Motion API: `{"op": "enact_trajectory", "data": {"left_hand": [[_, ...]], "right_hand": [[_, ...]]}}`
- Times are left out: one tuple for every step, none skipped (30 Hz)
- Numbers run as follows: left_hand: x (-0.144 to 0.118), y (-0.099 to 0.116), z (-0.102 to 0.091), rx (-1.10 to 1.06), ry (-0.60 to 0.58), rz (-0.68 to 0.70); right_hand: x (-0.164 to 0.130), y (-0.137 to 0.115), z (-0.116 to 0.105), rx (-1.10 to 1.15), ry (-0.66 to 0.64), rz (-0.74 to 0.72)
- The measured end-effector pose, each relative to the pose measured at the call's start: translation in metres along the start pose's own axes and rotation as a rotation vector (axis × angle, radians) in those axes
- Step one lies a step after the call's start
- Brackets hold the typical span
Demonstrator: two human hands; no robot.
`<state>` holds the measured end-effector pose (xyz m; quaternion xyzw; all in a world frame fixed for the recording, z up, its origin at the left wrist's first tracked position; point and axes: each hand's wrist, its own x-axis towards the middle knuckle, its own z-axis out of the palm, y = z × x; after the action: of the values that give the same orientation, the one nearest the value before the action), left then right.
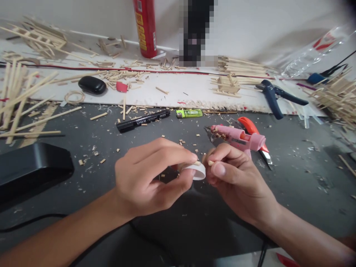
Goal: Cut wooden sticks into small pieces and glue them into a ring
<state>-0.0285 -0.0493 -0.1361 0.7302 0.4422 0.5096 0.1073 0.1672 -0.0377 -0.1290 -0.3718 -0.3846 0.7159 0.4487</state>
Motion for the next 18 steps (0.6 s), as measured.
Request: {"op": "enact_trajectory", "data": {"left_hand": [[-0.0003, -0.0001, -0.0001, 0.001, -0.002, 0.002], [-0.0003, -0.0001, -0.0004, -0.001, -0.006, 0.002], [-0.0001, 0.0, -0.0007, -0.005, -0.012, 0.002], [0.0002, 0.0002, -0.0012, -0.01, -0.019, 0.004], [0.0005, 0.0003, -0.0017, -0.018, -0.027, 0.008], [0.0007, 0.0005, -0.0022, -0.025, -0.035, 0.009], [0.0009, 0.0005, -0.0027, -0.03, -0.041, 0.01], [0.0008, 0.0004, -0.003, -0.033, -0.042, 0.016], [0.0005, 0.0003, -0.0031, -0.032, -0.042, 0.023], [0.0001, 0.0001, -0.003, -0.028, -0.043, 0.027], [-0.0004, -0.0001, -0.0027, -0.022, -0.044, 0.029], [-0.001, -0.0002, -0.0024, -0.015, -0.044, 0.027], [-0.0016, -0.0003, -0.002, -0.007, -0.041, 0.022], [-0.0022, -0.0002, -0.0017, 0.001, -0.038, 0.015], [-0.0027, -0.0001, -0.0014, 0.005, -0.033, 0.012], [-0.0031, 0.0001, -0.0012, 0.008, -0.025, 0.01], [-0.0033, 0.0003, -0.0012, 0.007, -0.022, 0.01], [-0.0032, 0.0005, -0.0011, 0.005, -0.019, 0.011]], "right_hand": [[-0.0005, 0.0008, 0.0002, 0.002, -0.001, 0.01], [-0.001, 0.0016, 0.0003, 0.003, -0.003, 0.022], [-0.0015, 0.0022, 0.0004, 0.003, -0.003, 0.031], [-0.0018, 0.0028, 0.0005, 0.003, -0.001, 0.039], [-0.002, 0.0034, 0.0005, 0.002, 0.002, 0.044], [-0.0019, 0.0039, 0.0005, 0.001, 0.006, 0.044], [-0.0017, 0.0043, 0.0005, 0.0, 0.013, 0.043], [-0.0013, 0.0047, 0.0005, -0.002, 0.019, 0.039], [-0.0008, 0.005, 0.0005, -0.005, 0.022, 0.037], [-0.0002, 0.0053, 0.0005, -0.006, 0.024, 0.036], [0.0003, 0.0055, 0.0005, -0.005, 0.022, 0.036], [0.0007, 0.0057, 0.0005, -0.003, 0.018, 0.037], [0.001, 0.0059, 0.0005, -0.001, 0.014, 0.039], [0.0011, 0.006, 0.0005, -0.001, 0.012, 0.039], [0.0011, 0.006, 0.0005, -0.003, 0.011, 0.038], [0.001, 0.0061, 0.0005, -0.008, 0.011, 0.036], [0.0008, 0.006, 0.0005, -0.013, 0.012, 0.036], [0.0006, 0.0059, 0.0004, -0.017, 0.014, 0.036]]}}
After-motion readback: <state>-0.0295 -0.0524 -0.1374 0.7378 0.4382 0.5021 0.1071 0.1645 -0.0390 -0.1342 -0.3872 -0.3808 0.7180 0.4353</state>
